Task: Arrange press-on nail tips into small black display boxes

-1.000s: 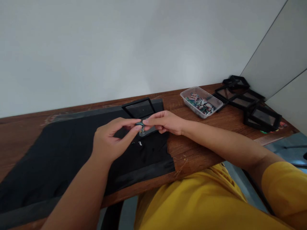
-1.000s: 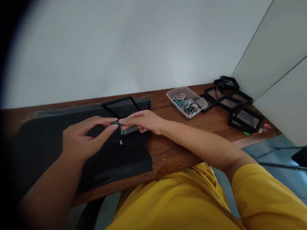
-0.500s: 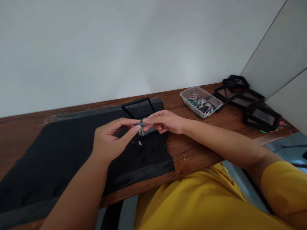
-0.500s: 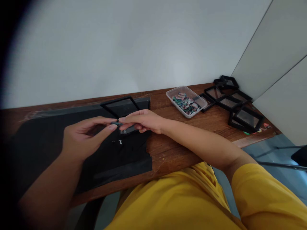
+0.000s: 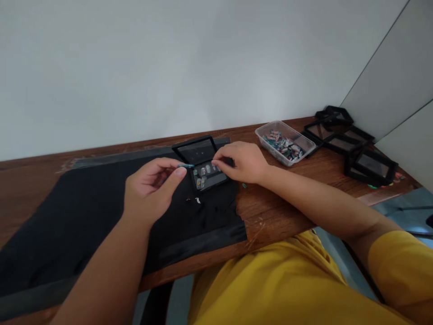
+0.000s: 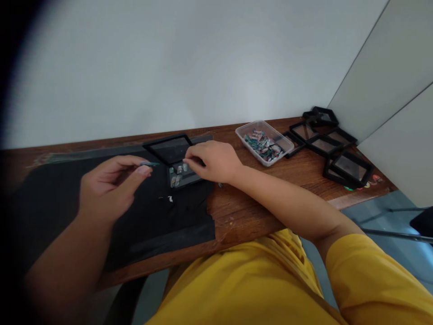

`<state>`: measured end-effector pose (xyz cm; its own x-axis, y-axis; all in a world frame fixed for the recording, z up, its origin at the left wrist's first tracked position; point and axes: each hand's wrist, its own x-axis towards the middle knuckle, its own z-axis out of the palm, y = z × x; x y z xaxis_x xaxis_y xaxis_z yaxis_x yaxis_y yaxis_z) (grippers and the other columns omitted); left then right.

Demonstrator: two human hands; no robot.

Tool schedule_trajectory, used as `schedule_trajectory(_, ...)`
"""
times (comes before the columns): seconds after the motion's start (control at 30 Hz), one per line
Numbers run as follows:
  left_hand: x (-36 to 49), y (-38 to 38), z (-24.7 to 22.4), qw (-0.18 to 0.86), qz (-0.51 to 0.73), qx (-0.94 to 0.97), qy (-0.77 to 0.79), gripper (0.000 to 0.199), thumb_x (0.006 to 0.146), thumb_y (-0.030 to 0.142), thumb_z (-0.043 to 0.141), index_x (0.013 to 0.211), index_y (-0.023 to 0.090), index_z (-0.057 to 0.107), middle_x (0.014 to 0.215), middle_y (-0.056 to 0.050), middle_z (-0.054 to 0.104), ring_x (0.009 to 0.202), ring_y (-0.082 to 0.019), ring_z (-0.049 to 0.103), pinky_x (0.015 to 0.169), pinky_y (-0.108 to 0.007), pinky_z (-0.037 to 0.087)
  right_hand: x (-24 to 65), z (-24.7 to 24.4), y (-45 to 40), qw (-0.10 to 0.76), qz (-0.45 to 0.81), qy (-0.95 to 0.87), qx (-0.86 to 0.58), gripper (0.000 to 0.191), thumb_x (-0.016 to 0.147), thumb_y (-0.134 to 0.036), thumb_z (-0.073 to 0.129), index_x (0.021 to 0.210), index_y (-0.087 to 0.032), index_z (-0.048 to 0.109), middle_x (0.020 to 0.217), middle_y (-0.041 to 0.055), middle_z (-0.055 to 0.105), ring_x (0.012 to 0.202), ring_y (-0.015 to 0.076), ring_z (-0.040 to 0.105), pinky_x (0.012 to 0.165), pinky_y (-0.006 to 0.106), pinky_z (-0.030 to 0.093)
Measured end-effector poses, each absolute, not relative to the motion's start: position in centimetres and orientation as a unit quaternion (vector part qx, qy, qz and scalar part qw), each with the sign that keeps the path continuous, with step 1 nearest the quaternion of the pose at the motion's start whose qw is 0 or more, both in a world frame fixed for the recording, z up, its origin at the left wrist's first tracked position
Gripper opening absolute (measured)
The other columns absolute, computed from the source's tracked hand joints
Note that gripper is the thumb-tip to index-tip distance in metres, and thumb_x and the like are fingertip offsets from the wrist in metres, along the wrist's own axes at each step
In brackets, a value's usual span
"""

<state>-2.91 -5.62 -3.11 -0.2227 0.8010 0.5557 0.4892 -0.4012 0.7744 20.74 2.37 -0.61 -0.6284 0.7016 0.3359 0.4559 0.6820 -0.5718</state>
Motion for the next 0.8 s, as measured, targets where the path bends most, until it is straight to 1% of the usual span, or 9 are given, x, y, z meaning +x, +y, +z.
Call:
schedule_trajectory(0.07, -3.0, -5.5, -3.1, 0.133, 0.584, 0.603, 0.527, 0.017, 0.084, 0.038, 0.082, 0.084, 0.021, 0.08, 0.079, -0.002, 0.078, 0.067, -0.014, 0.068, 0.062, -0.024, 0.056, 20.9, -0.5, 2.1, 0.244, 0.176, -0.898, -0.32, 0.022, 0.11, -0.033, 0.065, 0.108, -0.019, 0.081, 0.108, 0.0075, 0.082, 0.107, 0.0252, 0.068, 0.091, 0.035, 0.042)
schedule_trajectory(0.13, -3.1, -5.4, -3.1, 0.132, 0.588, 0.603, 0.523, 0.016, 0.085, 0.036, 0.082, 0.083, 0.021, 0.078, 0.077, -0.002, 0.077, 0.067, -0.014, 0.068, 0.062, -0.024, 0.055, 21.0, -0.6, 2.2, 0.221, 0.148, -0.917, -0.298, 0.026, 0.112, -0.036, 0.062, 0.112, -0.019, 0.082, 0.113, 0.0094, 0.082, 0.112, 0.0283, 0.066, 0.096, 0.038, 0.042)
schedule_trajectory(0.23, -3.2, -5.3, -3.2, 0.137, 0.588, 0.605, 0.519, 0.013, 0.083, 0.034, 0.082, 0.082, 0.021, 0.078, 0.076, -0.002, 0.077, 0.068, -0.014, 0.069, 0.064, -0.025, 0.057, 20.9, -0.9, 2.5, 0.195, 0.097, -0.945, -0.242, 0.03, 0.109, -0.042, 0.066, 0.122, -0.019, 0.081, 0.133, 0.0136, 0.079, 0.128, 0.0345, 0.06, 0.108, 0.046, 0.039)
schedule_trajectory(0.33, -3.4, -5.2, -3.2, 0.142, 0.585, 0.605, 0.521, 0.012, 0.082, 0.033, 0.082, 0.081, 0.021, 0.079, 0.075, -0.002, 0.077, 0.065, -0.013, 0.067, 0.06, -0.024, 0.055, 21.0, -1.3, 2.6, 0.174, 0.073, -0.96, -0.206, 0.039, 0.107, -0.05, 0.07, 0.129, -0.02, 0.082, 0.147, 0.0162, 0.073, 0.142, 0.0393, 0.053, 0.118, 0.053, 0.035)
schedule_trajectory(0.47, -3.5, -5.1, -3.2, 0.139, 0.588, 0.603, 0.521, 0.013, 0.08, 0.033, 0.083, 0.08, 0.021, 0.079, 0.073, -0.001, 0.077, 0.064, -0.013, 0.066, 0.06, -0.023, 0.055, 20.9, -2.1, 2.5, 0.153, 0.072, -0.97, -0.175, 0.041, 0.106, -0.055, 0.073, 0.121, -0.019, 0.086, 0.154, 0.0178, 0.071, 0.156, 0.0457, 0.048, 0.128, 0.064, 0.029)
schedule_trajectory(0.57, -3.6, -5.0, -3.3, 0.133, 0.587, 0.605, 0.521, 0.016, 0.081, 0.036, 0.082, 0.08, 0.021, 0.078, 0.073, 0.0, 0.075, 0.064, -0.013, 0.065, 0.059, -0.022, 0.055, 20.9, -2.6, 2.5, 0.134, 0.067, -0.976, -0.158, 0.044, 0.108, -0.056, 0.069, 0.119, -0.017, 0.087, 0.16, 0.0185, 0.068, 0.162, 0.0472, 0.044, 0.131, 0.068, 0.027)
schedule_trajectory(0.67, -3.7, -4.9, -3.5, 0.133, 0.581, 0.609, 0.524, 0.017, 0.084, 0.038, 0.082, 0.081, 0.021, 0.078, 0.074, 0.0, 0.075, 0.065, -0.013, 0.065, 0.059, -0.022, 0.054, 21.0, -2.7, 2.7, 0.128, 0.056, -0.978, -0.152, 0.045, 0.109, -0.056, 0.067, 0.121, -0.017, 0.087, 0.163, 0.0189, 0.066, 0.163, 0.0472, 0.043, 0.131, 0.07, 0.028)
schedule_trajectory(0.8, -3.6, -4.8, -3.6, 0.13, 0.581, 0.61, 0.524, 0.018, 0.085, 0.038, 0.082, 0.082, 0.021, 0.078, 0.074, 0.0, 0.075, 0.065, -0.012, 0.066, 0.06, -0.022, 0.055, 21.2, -2.2, 3.0, 0.134, 0.04, -0.98, -0.144, 0.045, 0.11, -0.054, 0.065, 0.112, -0.017, 0.089, 0.161, 0.0181, 0.068, 0.162, 0.0462, 0.046, 0.13, 0.069, 0.031)
